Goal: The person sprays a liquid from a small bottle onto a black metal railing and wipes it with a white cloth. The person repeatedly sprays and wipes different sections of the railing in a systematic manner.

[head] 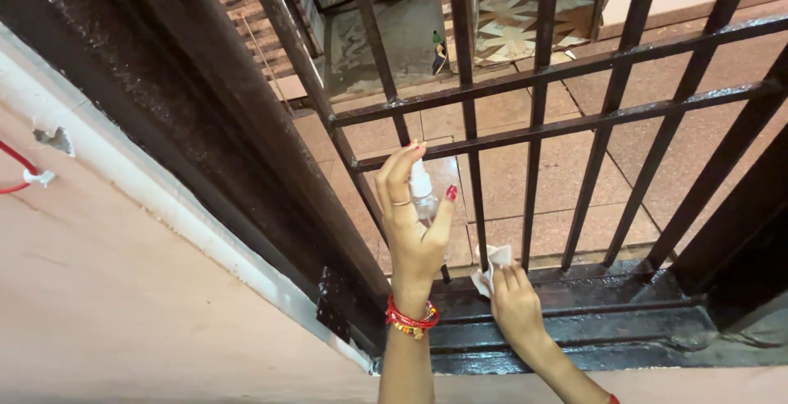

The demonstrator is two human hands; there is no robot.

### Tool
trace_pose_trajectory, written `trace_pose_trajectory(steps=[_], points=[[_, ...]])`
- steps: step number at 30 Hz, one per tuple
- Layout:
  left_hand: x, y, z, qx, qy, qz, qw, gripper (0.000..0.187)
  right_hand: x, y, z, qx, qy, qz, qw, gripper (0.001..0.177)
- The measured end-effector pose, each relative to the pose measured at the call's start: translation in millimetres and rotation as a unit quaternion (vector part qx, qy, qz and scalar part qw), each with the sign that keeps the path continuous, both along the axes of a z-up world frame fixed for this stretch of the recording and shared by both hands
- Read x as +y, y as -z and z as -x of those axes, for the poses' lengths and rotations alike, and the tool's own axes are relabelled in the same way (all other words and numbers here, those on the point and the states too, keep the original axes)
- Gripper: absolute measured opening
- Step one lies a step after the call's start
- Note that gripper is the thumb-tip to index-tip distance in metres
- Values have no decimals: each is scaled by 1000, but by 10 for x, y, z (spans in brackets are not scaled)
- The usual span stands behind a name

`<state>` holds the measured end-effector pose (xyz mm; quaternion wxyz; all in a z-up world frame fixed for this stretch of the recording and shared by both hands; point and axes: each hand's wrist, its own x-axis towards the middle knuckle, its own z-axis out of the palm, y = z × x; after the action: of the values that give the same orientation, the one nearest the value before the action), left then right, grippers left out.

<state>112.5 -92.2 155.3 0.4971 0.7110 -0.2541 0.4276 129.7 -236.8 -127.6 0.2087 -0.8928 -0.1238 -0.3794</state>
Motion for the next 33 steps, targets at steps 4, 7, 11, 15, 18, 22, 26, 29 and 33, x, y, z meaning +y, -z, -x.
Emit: trace_pose_trajectory(steps=[4,7,11,15,18,22,26,29,33], points=[[-22,-22,57,13,-10,-10,1000,61,-170,-40,198,-47,-32,104,993,46],[-75,-31,92,6,-31,-16,999,61,-349,-157,345,0,-89,78,993,40],[-214,-40,89,-16,6,-34,999,60,-635,-495,516,65,-86,-156,982,31],[-449,-34,85,-33,40,-42,998,58,-936,-963,588,-53,-35,-266,962,26],[-667,-40,46,-31,64,-23,997,58,-941,-1219,473,-95,-94,-344,930,30],[-794,-41,8,162,83,48,982,62,-704,-1394,203,-12,-146,-237,960,30],[-798,-49,22,58,74,32,995,59,-664,-1854,-30,-103,-193,-272,937,30],[-838,-11,59,-9,45,5,999,62,-698,-2222,-297,-51,-191,-332,922,23],[-912,22,55,41,46,32,998,61,-634,-2212,-368,22,-242,-399,884,26]])
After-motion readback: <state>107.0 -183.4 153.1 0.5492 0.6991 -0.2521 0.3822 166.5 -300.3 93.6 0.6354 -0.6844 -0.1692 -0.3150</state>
